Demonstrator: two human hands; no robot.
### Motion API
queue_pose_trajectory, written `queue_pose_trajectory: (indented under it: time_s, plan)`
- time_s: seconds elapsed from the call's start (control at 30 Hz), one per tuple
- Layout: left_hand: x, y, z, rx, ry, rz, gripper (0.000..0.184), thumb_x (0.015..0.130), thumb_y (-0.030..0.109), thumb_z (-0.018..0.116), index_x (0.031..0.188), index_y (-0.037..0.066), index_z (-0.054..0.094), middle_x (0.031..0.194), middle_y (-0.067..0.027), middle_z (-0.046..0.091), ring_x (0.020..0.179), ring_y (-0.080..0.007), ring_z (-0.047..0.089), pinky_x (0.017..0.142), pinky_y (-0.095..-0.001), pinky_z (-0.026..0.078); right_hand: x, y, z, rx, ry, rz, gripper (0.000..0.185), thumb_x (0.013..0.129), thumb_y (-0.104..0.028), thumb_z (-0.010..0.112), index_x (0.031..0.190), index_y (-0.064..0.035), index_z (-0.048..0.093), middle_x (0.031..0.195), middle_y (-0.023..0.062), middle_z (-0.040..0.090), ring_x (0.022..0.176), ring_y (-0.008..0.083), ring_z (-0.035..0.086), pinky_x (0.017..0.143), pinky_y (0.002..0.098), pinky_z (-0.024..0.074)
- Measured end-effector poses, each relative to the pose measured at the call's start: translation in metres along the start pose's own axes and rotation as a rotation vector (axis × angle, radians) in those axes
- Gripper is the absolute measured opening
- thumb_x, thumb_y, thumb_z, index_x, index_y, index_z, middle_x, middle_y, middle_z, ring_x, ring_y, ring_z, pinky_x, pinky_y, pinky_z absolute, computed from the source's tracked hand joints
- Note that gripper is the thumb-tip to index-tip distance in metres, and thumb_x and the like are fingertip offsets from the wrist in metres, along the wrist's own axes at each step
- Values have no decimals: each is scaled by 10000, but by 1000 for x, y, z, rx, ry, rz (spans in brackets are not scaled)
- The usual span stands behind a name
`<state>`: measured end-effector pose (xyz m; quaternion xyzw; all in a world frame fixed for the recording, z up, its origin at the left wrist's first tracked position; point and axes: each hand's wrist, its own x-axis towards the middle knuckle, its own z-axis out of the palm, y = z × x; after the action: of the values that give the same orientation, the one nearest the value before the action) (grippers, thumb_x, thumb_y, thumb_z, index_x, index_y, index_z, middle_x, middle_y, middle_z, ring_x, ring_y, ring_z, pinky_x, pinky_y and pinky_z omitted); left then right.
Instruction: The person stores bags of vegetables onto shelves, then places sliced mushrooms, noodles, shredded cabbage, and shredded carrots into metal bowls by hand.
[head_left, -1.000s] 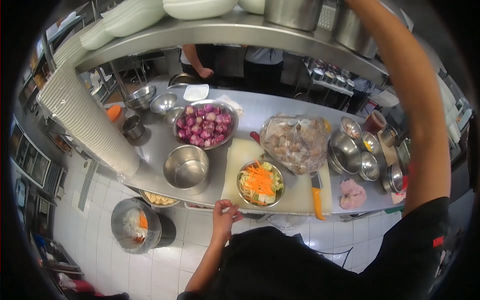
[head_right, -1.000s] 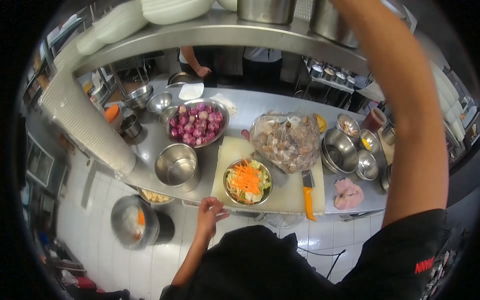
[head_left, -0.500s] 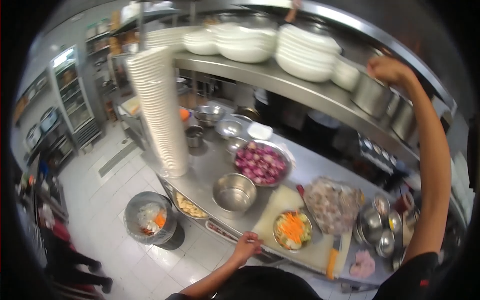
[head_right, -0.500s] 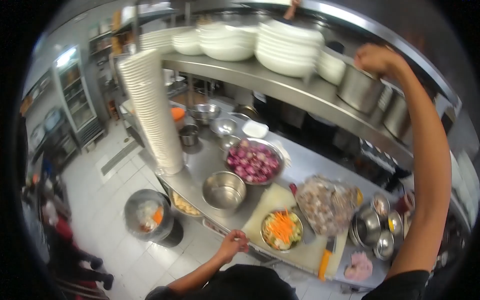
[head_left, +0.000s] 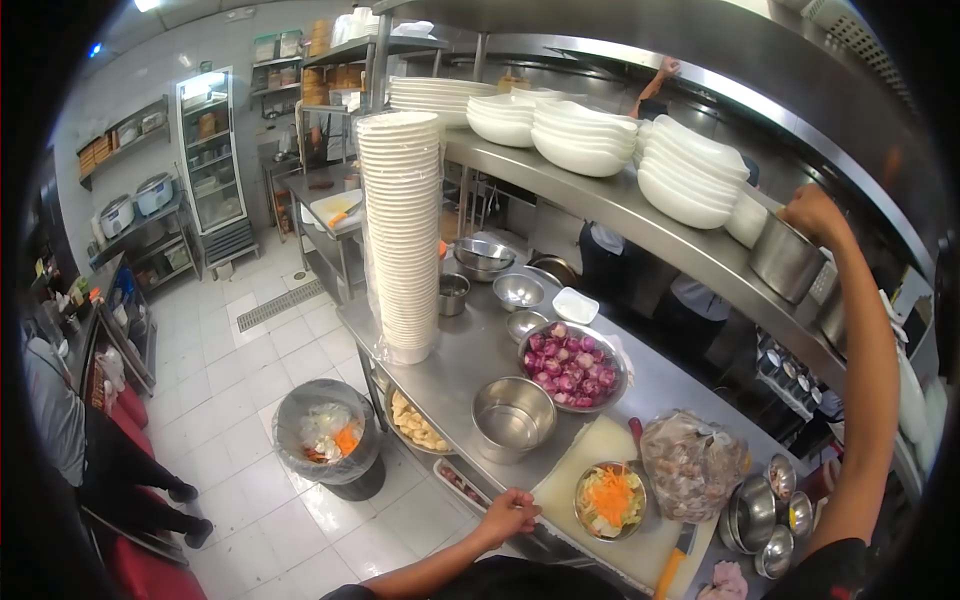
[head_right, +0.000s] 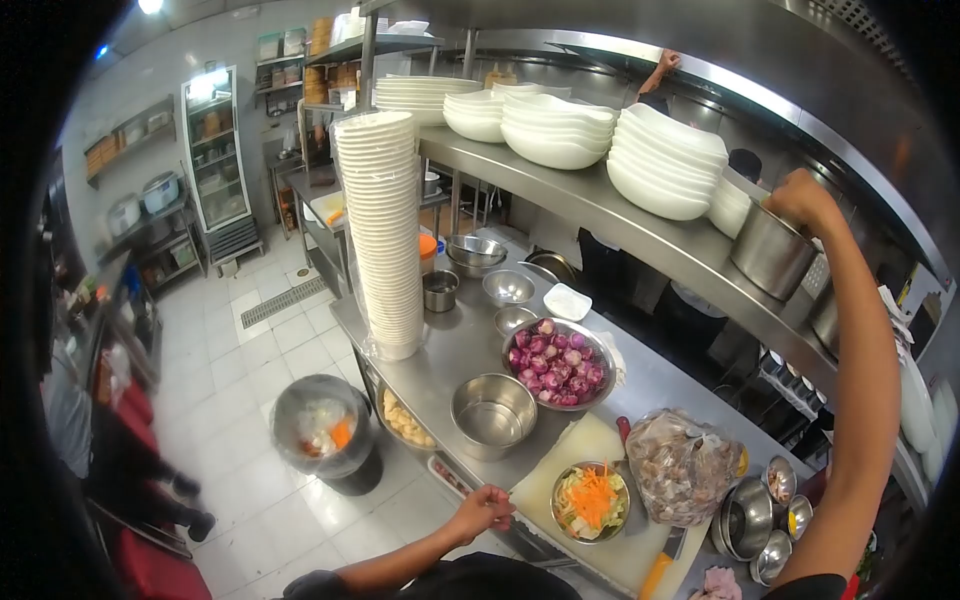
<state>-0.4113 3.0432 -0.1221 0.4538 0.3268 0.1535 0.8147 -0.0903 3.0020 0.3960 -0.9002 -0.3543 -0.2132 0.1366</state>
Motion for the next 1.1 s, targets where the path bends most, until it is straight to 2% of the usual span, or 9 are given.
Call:
queue_pose_trajectory:
  time_s: [0.17, 0.3, 0.4, 0.5, 0.63, 0.67, 0.8, 0.93, 1.1]
  plan:
    - [-3, 4, 1, -14, -36, -10, 255, 780, 86, 661, 961, 53, 483, 865, -38, 515, 683, -133, 564, 599, -278, 525, 41, 41, 26, -340, 172, -247, 361, 707, -302, 586, 795, 41, 657, 869, 265, 617, 864, 395, 587, 802, 420, 457]
    - [-4, 7, 1, -19, -81, -7, 187, 801, 38, 619, 937, 44, 491, 858, -44, 518, 707, -168, 581, 645, -321, 536, 74, 65, 34, -514, 56, -377, 245, 698, -277, 549, 731, -77, 687, 835, 181, 642, 797, 368, 611, 714, 425, 476]
    - [-7, 17, 4, 2, -68, 1, 172, 800, 27, 607, 929, 40, 493, 859, -47, 517, 708, -168, 574, 645, -323, 537, 12, 21, 11, 288, 107, -12, 191, 589, -164, 645, 649, 16, 629, 628, 124, 586, 589, 244, 580, 453, 371, 427]
    - [-10, 25, 6, -25, -68, -6, 156, 800, 24, 601, 913, 40, 494, 857, -47, 515, 711, -167, 573, 646, -320, 537, 17, 24, -8, 418, -65, 95, 190, 610, -161, 676, 721, -38, 583, 653, 51, 522, 515, 138, 469, 404, 271, 365]
    - [-4, 24, 3, 21, -69, 19, 147, 802, 25, 593, 905, 44, 490, 852, -49, 522, 712, -168, 571, 652, -326, 535, -4, 13, -14, 497, 79, 112, 169, 586, -160, 652, 670, -15, 631, 584, 73, 534, 455, 132, 484, 374, 267, 340]
    - [-4, 25, 4, 30, -76, 20, 147, 803, 26, 590, 907, 45, 488, 850, -49, 524, 712, -168, 571, 652, -327, 533, -1, 17, -21, 423, -62, 140, 230, 628, -203, 686, 794, -82, 581, 673, 26, 498, 522, 120, 449, 402, 241, 344]
    - [-2, 25, 2, 29, -84, 26, 167, 804, 21, 596, 929, 46, 487, 876, -46, 538, 695, -146, 576, 622, -280, 516, 20, 50, -28, 623, 20, 146, 254, 638, -231, 699, 844, -108, 616, 692, -14, 509, 583, 94, 471, 514, 258, 416]
    - [-4, 26, 2, 58, -81, 86, 154, 805, 18, 595, 910, 47, 487, 872, -37, 526, 678, -133, 563, 613, -274, 509, -24, 38, -45, 771, 129, 42, 251, 690, -190, 687, 898, -88, 590, 793, 37, 569, 666, 122, 525, 586, 277, 437]
    - [-4, 33, 18, 87, -64, 56, 182, 814, 45, 602, 930, 39, 462, 917, -63, 498, 675, -152, 575, 611, -285, 520, -174, -6, -3, 913, -156, -72, 304, 717, -151, 669, 986, -80, 547, 897, 112, 590, 805, 155, 565, 682, 281, 449]
